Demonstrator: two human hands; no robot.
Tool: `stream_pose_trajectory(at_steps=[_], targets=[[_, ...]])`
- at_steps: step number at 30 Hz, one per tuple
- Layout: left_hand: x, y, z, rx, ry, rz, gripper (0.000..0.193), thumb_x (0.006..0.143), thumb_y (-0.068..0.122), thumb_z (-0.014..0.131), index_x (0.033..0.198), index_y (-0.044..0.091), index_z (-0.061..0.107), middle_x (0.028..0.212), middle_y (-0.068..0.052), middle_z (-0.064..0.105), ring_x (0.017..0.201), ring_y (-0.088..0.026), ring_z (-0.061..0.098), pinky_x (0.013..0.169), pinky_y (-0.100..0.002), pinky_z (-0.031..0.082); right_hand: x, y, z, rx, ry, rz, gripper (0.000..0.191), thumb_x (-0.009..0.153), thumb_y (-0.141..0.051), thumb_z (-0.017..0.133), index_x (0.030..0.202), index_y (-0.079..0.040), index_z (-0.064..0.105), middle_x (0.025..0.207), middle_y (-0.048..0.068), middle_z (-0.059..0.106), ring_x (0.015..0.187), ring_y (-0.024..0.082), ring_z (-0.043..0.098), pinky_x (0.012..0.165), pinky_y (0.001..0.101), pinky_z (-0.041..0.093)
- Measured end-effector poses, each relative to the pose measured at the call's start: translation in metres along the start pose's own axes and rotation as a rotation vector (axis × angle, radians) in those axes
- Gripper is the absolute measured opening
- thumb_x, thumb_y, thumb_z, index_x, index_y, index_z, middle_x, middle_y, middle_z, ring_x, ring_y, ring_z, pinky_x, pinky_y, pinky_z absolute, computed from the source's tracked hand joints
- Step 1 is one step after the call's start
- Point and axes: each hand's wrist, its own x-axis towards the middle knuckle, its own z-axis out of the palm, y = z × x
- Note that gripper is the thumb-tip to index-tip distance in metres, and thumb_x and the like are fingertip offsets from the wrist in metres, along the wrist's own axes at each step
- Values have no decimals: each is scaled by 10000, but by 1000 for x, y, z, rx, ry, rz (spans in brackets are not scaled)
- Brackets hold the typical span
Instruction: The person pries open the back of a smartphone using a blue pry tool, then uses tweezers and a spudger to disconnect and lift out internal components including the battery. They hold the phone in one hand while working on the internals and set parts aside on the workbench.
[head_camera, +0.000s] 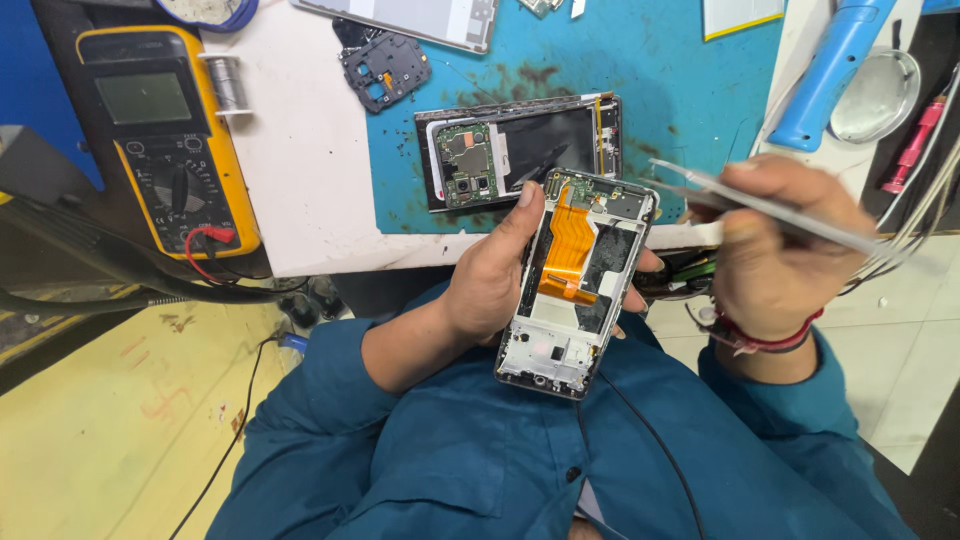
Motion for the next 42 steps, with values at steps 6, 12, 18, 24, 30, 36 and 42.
stream_pose_trajectory(at_steps=[6,12,18,24,30,36,42], targets=[[-2,0,4,-97,14,-26,762,1148,579,152,1599,3,366,1402,-292,603,1174,-377,691,988,-487,614,-8,1,1,-97,-136,-133,286,965,-218,806,1142,-19,703,996,177,716,913,251,720,795,309,556],[-5,0,6,-20,28,-8,756,1186,562,144,1541,-52,404,1343,-271,622,1111,-365,698,959,-447,600,-14,9,-1,-217,-128,-212,237,941,-173,828,1052,-24,681,898,139,709,814,260,720,717,318,559],[-5,1,9,-25,60,-29,770,1169,564,141,1582,-30,407,1393,-245,628,1149,-375,701,971,-458,608,-14,16,1,-284,-133,-361,244,922,-191,848,1011,-47,671,883,137,708,789,270,728,700,327,572],[-4,2,11,-6,90,-54,793,1149,589,155,1589,-21,405,1407,-240,623,1153,-367,705,967,-429,612,-12,15,0,-305,-157,-377,245,898,-208,850,986,-55,680,881,137,712,820,278,727,693,321,567],[-6,2,11,-46,85,-78,819,1122,617,153,1564,-19,422,1394,-219,632,1113,-339,718,906,-439,634,-14,20,-1,-322,-168,-412,218,870,-141,873,968,-73,692,886,131,715,836,283,735,702,323,572],[-8,-1,12,-23,75,-47,800,1158,613,168,1521,-47,439,1318,-234,646,1044,-322,728,910,-435,632,-22,27,-3,-299,-155,-428,207,894,-106,870,987,-58,691,898,115,712,877,284,740,717,316,591],[-7,-2,12,-38,68,-50,838,1150,625,153,1546,-48,459,1303,-228,661,1065,-320,732,883,-427,636,-33,35,-3,-289,-114,-397,194,936,-126,843,1023,-70,679,932,125,717,859,280,743,713,314,588]])
